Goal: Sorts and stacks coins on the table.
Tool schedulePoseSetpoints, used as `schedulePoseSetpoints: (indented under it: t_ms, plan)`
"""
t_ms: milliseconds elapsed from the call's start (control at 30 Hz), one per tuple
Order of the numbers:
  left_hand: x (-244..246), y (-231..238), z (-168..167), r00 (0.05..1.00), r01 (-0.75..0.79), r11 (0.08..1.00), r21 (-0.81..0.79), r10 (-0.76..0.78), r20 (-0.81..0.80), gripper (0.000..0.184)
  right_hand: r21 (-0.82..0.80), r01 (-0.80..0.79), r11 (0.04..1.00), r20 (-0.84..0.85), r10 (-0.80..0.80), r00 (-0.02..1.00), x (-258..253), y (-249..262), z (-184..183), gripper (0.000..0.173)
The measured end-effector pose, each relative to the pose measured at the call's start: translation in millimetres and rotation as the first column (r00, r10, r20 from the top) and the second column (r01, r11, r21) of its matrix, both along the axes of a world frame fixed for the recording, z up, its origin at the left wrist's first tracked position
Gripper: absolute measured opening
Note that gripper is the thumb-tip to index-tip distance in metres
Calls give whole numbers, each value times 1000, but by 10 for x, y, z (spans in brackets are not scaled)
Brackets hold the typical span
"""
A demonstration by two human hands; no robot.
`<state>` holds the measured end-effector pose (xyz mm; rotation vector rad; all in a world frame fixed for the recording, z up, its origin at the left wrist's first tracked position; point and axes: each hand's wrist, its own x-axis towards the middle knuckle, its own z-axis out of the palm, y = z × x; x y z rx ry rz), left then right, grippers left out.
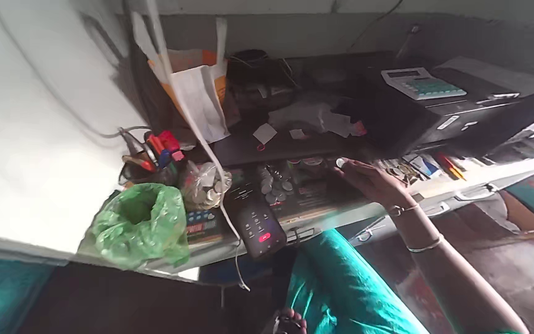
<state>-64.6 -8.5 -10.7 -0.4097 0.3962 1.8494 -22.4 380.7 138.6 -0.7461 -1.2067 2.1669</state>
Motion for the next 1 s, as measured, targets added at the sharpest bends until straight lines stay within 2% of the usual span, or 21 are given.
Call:
schedulePoseSetpoints:
  t_ms: [100, 167, 333, 433, 600, 767, 900, 1000]
  plan:
    - [-20, 202, 10, 994, 21, 1000, 9, -20, -108, 56, -65, -30, 997, -94, 24, 995, 1, 1, -23, 37]
    - [13, 341, 53, 996, 28, 998, 53, -23, -86, 60, -87, -29, 996, -139, 16, 990, -12, 16, -43, 37]
    - [434, 641, 306, 1000, -30, 999, -44, 30, -9, 59, -111, -121, 986, -243, 91, 966, 87, 78, -116, 38]
    - [679, 718, 431, 999, -49, 998, -38, 49, 1, 56, -96, -168, 981, -253, 140, 957, 106, 107, -122, 37]
    - [1002, 617, 566, 996, -89, 991, -102, 86, -31, 55, -10, -263, 965, -287, 249, 925, 108, 124, -155, 25]
    - [1147, 451, 598, 990, -127, 985, -112, 119, -81, 53, 76, -304, 950, -274, 313, 909, 122, 149, -180, 20]
    - [1200, 352, 590, 986, -156, 983, -92, 150, -75, 54, 43, -355, 934, -269, 353, 896, 116, 195, -214, 20]
    - [1209, 344, 634, 982, -169, 981, -95, 160, -97, 53, -15, -332, 943, -285, 314, 906, 85, 208, -182, 19]
